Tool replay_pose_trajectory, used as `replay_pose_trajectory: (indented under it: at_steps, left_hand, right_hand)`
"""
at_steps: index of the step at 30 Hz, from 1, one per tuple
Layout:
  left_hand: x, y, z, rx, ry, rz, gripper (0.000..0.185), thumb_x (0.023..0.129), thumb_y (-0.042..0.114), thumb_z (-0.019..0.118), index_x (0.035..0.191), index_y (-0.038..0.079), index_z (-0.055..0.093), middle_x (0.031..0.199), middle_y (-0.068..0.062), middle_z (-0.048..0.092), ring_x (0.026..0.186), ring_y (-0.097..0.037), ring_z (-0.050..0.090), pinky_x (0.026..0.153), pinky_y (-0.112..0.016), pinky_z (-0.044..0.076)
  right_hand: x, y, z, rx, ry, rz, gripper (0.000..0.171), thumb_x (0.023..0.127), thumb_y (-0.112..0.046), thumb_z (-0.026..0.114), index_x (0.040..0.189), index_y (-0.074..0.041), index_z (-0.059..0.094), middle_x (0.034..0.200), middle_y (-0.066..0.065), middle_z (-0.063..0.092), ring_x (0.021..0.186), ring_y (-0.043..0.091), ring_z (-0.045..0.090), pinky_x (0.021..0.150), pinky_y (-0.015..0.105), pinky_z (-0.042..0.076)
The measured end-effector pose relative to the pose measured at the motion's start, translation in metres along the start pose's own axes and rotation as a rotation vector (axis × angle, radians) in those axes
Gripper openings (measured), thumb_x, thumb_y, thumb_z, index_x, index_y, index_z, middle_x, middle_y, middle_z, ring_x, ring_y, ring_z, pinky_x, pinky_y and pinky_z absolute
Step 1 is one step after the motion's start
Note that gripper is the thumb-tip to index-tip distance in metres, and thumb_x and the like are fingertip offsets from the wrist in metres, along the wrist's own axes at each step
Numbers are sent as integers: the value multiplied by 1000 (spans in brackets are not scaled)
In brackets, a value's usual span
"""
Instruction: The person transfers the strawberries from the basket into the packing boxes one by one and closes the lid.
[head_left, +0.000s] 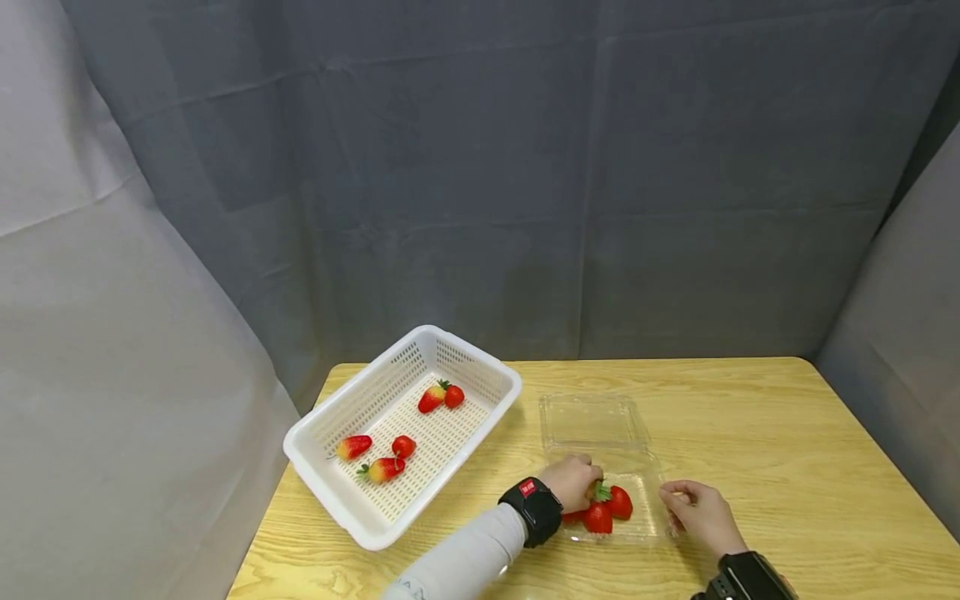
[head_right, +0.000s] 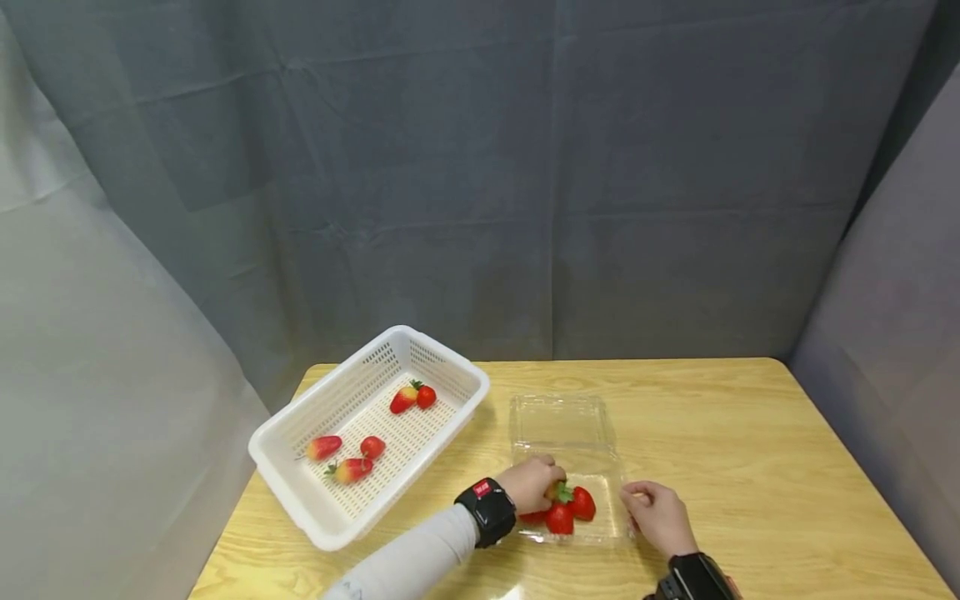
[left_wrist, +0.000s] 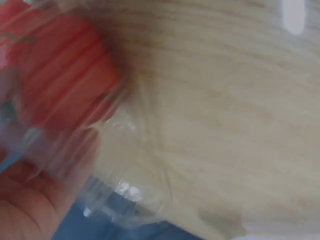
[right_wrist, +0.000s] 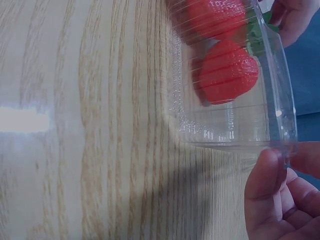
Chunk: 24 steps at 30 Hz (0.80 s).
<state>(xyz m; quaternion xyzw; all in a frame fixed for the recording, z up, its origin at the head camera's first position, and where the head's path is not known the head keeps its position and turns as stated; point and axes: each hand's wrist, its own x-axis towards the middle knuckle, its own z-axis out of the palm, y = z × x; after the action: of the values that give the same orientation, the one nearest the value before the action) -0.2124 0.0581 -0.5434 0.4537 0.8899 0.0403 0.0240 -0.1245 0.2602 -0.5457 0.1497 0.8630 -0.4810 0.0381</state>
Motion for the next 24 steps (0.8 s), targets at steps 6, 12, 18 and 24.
replay_pose_trajectory:
  at_steps: [6, 12, 18, 24]
  left_hand:
    - [-7, -31, -72, -201, 67, -67, 49, 73, 20, 73, 119, 12, 58, 112, -3, 58, 98, -12, 56, 84, -18, 43]
    - [-34, -113, -122, -216, 187, -290, 46, 70, 3, 68, 115, 2, 59, 111, -12, 59, 103, -24, 56, 90, -30, 44]
    - [-65, -229, -39, -160, 6, -554, 19, 60, 3, 72, 73, 9, 60, 77, -6, 58, 71, -22, 52, 63, -35, 45]
    - [-95, -290, 43, -112, -86, -622, 18, 60, 5, 72, 57, 10, 56, 64, -6, 58, 62, -20, 54, 56, -33, 46]
  right_hand:
    - [0, 0, 0, 2, -6, -8, 29, 88, -10, 55, 105, 14, 56, 60, 5, 55, 52, 16, 53, 47, 25, 41]
    - [1, 0, -1, -3, -7, -11, 29, 89, -10, 55, 105, 14, 56, 60, 5, 54, 51, 16, 53, 47, 25, 40]
    - [1, 1, -3, -25, 2, -26, 28, 89, -10, 55, 103, 14, 57, 58, 4, 53, 50, 16, 52, 48, 25, 40]
    - [2, 0, -3, -15, 2, -24, 28, 89, -10, 55, 103, 14, 56, 59, 5, 55, 50, 16, 52, 48, 25, 41]
